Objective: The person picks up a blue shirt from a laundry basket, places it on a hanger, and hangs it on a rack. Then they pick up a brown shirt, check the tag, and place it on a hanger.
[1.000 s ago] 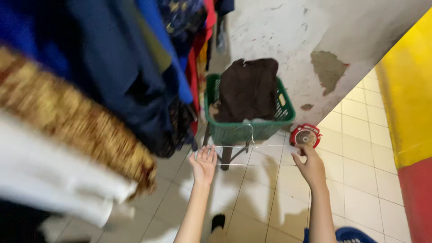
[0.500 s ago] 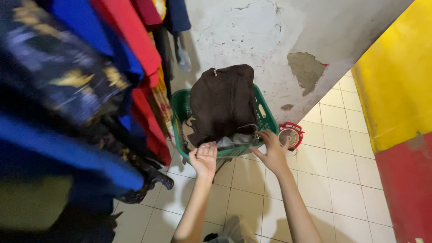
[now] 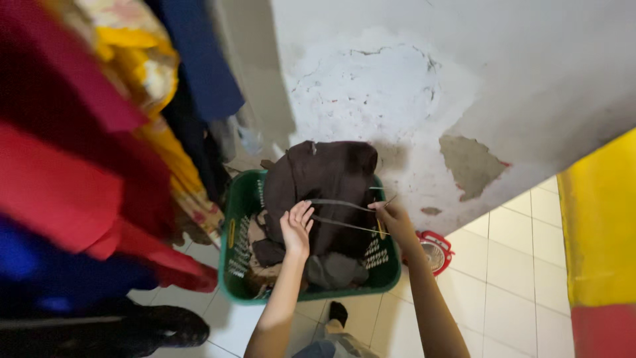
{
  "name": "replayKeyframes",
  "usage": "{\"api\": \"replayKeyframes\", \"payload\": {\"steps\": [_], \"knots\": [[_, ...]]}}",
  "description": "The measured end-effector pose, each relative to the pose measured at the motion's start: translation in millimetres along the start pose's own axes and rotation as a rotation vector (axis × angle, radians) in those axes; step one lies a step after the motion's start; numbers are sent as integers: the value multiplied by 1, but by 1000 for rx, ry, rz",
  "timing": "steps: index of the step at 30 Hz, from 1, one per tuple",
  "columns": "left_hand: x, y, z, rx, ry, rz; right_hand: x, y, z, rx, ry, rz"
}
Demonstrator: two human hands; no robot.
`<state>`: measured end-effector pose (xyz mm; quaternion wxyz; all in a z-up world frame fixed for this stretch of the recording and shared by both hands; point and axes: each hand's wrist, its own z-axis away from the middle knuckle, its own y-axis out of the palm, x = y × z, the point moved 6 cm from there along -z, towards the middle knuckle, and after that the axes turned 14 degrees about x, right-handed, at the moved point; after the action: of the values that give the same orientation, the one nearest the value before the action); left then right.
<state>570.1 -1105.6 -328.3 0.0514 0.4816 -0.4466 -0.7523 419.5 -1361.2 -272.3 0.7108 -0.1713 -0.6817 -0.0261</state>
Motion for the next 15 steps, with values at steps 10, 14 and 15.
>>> {"api": "replayKeyframes", "payload": {"steps": [10, 14, 15], "knots": [[51, -17, -178, -70, -72, -1529, -44, -73, -121, 29, -86, -667], [46, -17, -240, -27, -186, -2244, -77, -76, -156, -6, 12, -863], [41, -19, -254, -44, -171, -2347, -84, -75, -163, -15, 45, -848]]}}
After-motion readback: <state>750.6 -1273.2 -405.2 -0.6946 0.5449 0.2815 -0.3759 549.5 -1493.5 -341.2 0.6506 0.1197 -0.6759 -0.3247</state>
